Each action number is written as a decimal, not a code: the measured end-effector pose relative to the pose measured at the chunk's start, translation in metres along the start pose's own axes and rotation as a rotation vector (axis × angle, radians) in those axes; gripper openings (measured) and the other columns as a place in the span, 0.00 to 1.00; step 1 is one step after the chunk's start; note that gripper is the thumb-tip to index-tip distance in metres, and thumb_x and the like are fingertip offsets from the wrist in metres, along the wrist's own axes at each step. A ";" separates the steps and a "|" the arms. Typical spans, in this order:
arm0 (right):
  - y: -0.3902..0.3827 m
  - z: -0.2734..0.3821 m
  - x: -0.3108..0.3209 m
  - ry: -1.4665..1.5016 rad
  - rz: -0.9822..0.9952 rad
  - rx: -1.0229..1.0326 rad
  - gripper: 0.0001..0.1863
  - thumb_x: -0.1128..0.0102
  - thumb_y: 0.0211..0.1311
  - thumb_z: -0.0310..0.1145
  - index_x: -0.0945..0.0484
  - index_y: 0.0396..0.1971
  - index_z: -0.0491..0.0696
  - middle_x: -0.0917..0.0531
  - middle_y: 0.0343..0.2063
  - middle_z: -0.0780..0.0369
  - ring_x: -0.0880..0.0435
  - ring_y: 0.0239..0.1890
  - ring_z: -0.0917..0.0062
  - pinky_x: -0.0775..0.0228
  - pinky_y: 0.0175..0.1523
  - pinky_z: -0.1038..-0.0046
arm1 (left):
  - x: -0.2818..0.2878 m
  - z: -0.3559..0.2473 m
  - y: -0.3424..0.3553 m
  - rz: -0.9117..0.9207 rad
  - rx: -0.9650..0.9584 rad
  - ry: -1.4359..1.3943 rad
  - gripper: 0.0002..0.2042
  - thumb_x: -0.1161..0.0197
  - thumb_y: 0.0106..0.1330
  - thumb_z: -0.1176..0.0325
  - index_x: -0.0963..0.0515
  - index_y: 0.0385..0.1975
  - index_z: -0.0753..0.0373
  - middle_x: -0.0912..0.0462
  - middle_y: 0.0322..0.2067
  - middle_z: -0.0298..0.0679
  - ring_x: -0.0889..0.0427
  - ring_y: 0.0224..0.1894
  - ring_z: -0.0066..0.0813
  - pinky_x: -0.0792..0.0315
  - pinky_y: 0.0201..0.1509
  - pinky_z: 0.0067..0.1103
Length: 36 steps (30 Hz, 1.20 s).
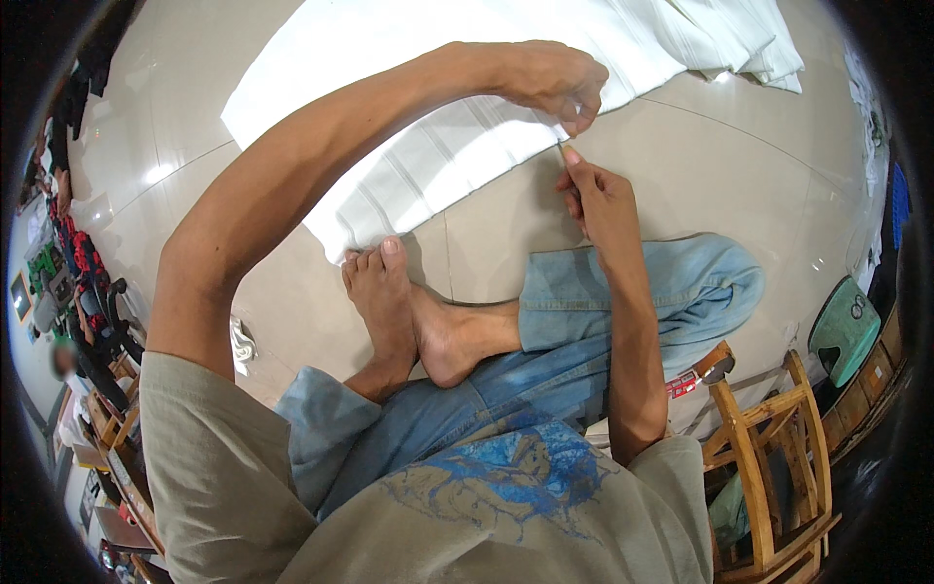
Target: The person sits on the floor and cuts a large piece of white fabric using scissors. They fold the fabric to align edges and then cut along the fold to create straight lines, repeating the process to trim the material.
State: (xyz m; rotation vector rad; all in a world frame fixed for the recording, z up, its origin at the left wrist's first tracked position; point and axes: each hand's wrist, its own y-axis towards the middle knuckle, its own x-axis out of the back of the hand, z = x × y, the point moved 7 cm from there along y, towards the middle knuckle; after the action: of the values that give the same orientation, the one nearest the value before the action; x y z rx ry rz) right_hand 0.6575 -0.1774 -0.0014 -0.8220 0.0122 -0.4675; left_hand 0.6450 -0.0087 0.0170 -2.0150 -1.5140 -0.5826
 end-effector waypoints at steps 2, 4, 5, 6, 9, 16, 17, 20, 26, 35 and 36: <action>-0.008 -0.004 0.003 -0.004 0.009 -0.039 0.31 0.44 0.74 0.57 0.19 0.24 0.42 0.28 0.14 0.69 0.34 0.15 0.87 0.47 0.20 0.79 | 0.000 -0.002 -0.001 0.018 0.016 0.026 0.07 0.35 0.55 0.68 0.13 0.31 0.58 0.23 0.37 0.38 0.20 0.43 0.39 0.25 0.48 0.33; -0.022 -0.009 0.009 0.062 0.014 -0.094 0.30 0.45 0.75 0.57 0.18 0.26 0.43 0.30 0.13 0.70 0.36 0.15 0.88 0.48 0.20 0.80 | 0.002 -0.012 -0.009 0.018 -0.008 0.113 0.06 0.35 0.57 0.73 0.13 0.32 0.58 0.23 0.39 0.35 0.21 0.47 0.36 0.25 0.53 0.33; -0.030 -0.011 0.012 0.094 0.011 -0.125 0.30 0.45 0.75 0.58 0.18 0.27 0.43 0.31 0.13 0.71 0.37 0.14 0.88 0.49 0.19 0.80 | 0.005 -0.022 -0.014 0.018 -0.027 0.154 0.06 0.35 0.57 0.76 0.14 0.32 0.57 0.23 0.39 0.33 0.21 0.49 0.34 0.26 0.55 0.32; -0.035 -0.012 0.010 0.111 0.033 -0.138 0.30 0.46 0.75 0.58 0.18 0.28 0.43 0.31 0.13 0.71 0.37 0.14 0.88 0.50 0.19 0.81 | 0.003 -0.030 -0.020 0.061 -0.046 0.222 0.07 0.34 0.57 0.75 0.13 0.33 0.57 0.23 0.41 0.33 0.21 0.50 0.34 0.26 0.56 0.32; -0.044 -0.015 0.001 0.142 0.107 -0.162 0.30 0.47 0.76 0.58 0.18 0.29 0.44 0.32 0.13 0.72 0.38 0.13 0.89 0.51 0.18 0.82 | -0.002 -0.044 -0.030 0.169 -0.080 0.334 0.10 0.32 0.55 0.75 0.13 0.36 0.56 0.22 0.43 0.33 0.21 0.51 0.32 0.27 0.58 0.31; -0.041 -0.016 -0.033 0.137 0.200 -0.118 0.29 0.48 0.76 0.57 0.19 0.29 0.44 0.32 0.13 0.71 0.38 0.12 0.89 0.49 0.17 0.81 | -0.015 -0.025 -0.015 0.285 0.079 0.233 0.01 0.30 0.55 0.73 0.14 0.26 0.59 0.21 0.35 0.33 0.21 0.49 0.31 0.25 0.53 0.30; -0.039 -0.014 -0.035 0.146 0.195 -0.110 0.29 0.48 0.76 0.57 0.19 0.29 0.44 0.32 0.12 0.71 0.38 0.12 0.89 0.49 0.17 0.81 | -0.014 -0.023 -0.015 0.261 0.077 0.187 0.01 0.30 0.56 0.73 0.15 0.25 0.59 0.22 0.34 0.33 0.21 0.48 0.31 0.25 0.52 0.30; -0.034 -0.011 -0.037 0.122 0.156 -0.112 0.30 0.48 0.76 0.57 0.19 0.27 0.43 0.32 0.12 0.70 0.36 0.12 0.88 0.48 0.17 0.79 | -0.013 -0.016 -0.019 0.183 0.079 0.040 0.02 0.29 0.56 0.73 0.16 0.24 0.60 0.22 0.33 0.33 0.20 0.46 0.32 0.23 0.49 0.30; -0.024 -0.012 -0.037 0.061 0.107 -0.072 0.32 0.48 0.75 0.58 0.20 0.25 0.41 0.31 0.13 0.69 0.35 0.13 0.86 0.47 0.17 0.77 | -0.010 -0.013 -0.019 0.115 0.058 -0.026 0.03 0.29 0.56 0.72 0.16 0.22 0.59 0.24 0.31 0.33 0.20 0.42 0.33 0.24 0.47 0.32; -0.020 -0.013 -0.036 0.059 0.063 -0.055 0.31 0.45 0.75 0.56 0.21 0.23 0.41 0.31 0.13 0.68 0.37 0.16 0.86 0.47 0.20 0.76 | -0.006 -0.021 -0.019 0.092 0.036 0.017 0.04 0.28 0.56 0.71 0.16 0.22 0.61 0.23 0.32 0.35 0.20 0.43 0.34 0.22 0.48 0.31; -0.020 -0.013 -0.037 0.052 0.063 -0.042 0.31 0.45 0.75 0.56 0.21 0.23 0.41 0.31 0.13 0.68 0.37 0.15 0.86 0.47 0.20 0.76 | -0.006 -0.020 -0.019 0.091 0.043 0.010 0.04 0.28 0.56 0.71 0.16 0.22 0.61 0.23 0.33 0.35 0.20 0.43 0.34 0.22 0.48 0.31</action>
State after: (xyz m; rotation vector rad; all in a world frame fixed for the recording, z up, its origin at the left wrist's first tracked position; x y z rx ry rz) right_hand 0.6143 -0.1830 -0.0025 -0.8479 0.0958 -0.4297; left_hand 0.6245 -0.0221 0.0318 -2.0336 -1.4091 -0.5184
